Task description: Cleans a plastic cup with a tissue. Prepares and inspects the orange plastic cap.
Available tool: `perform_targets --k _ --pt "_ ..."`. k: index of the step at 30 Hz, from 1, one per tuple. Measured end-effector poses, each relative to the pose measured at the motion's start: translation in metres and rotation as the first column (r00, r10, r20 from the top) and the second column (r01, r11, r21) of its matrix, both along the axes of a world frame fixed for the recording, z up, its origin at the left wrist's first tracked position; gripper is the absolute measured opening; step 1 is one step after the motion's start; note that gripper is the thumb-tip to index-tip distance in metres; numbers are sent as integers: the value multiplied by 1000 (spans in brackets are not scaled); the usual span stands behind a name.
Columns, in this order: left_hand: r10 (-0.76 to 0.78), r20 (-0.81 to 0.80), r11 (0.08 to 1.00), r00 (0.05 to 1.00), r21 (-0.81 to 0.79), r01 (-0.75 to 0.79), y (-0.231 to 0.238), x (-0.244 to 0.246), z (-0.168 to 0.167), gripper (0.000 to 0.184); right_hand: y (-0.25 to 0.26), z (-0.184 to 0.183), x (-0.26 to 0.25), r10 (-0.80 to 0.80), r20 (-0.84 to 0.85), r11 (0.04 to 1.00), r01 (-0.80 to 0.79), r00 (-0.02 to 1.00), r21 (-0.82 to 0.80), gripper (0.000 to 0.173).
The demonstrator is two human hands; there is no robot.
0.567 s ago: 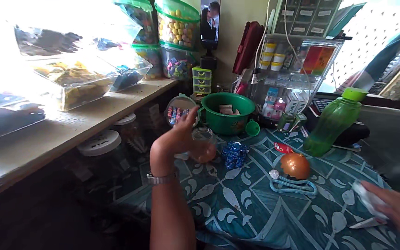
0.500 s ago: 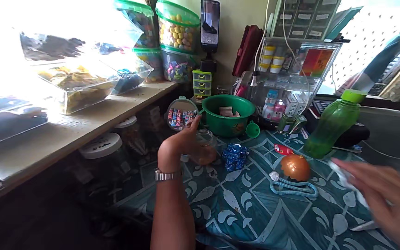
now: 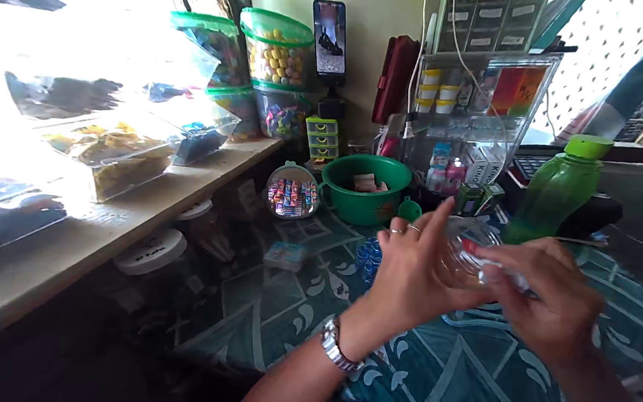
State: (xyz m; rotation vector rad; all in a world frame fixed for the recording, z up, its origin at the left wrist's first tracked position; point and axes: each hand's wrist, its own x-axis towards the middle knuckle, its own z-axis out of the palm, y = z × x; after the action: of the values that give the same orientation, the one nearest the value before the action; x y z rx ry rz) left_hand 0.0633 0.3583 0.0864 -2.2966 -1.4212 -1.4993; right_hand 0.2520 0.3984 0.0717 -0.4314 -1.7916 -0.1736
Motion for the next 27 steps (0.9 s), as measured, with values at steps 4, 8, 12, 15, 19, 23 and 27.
perform_targets --k 4,8,12,15,19,23,27 --pt "84 -76 994 994 70 -79 3 19 -21 110 -1 -7 -8 -210 115 975 200 971 98 52" --pt "-178 40 980 983 -81 180 5 17 -22 119 6 -11 -10 58 109 998 -56 992 -19 50" --pt "-422 244 836 873 -267 479 6 12 -16 126 8 -9 -3 347 12 929 -342 938 -143 47" --pt "-518 304 738 800 -314 597 4 9 -11 126 12 -3 5 565 -33 803 -558 825 -211 49" --pt "-628 469 461 621 -418 783 6 4 -6 126 16 2 8 625 -326 636 -705 710 -315 56" --pt "-590 483 433 647 -487 758 11 10 -15 130 27 13 24 309 -542 703 -572 781 -423 52" --pt "-481 481 565 733 -470 678 14 9 -17 127 22 9 29 380 -109 771 -380 919 -511 48"
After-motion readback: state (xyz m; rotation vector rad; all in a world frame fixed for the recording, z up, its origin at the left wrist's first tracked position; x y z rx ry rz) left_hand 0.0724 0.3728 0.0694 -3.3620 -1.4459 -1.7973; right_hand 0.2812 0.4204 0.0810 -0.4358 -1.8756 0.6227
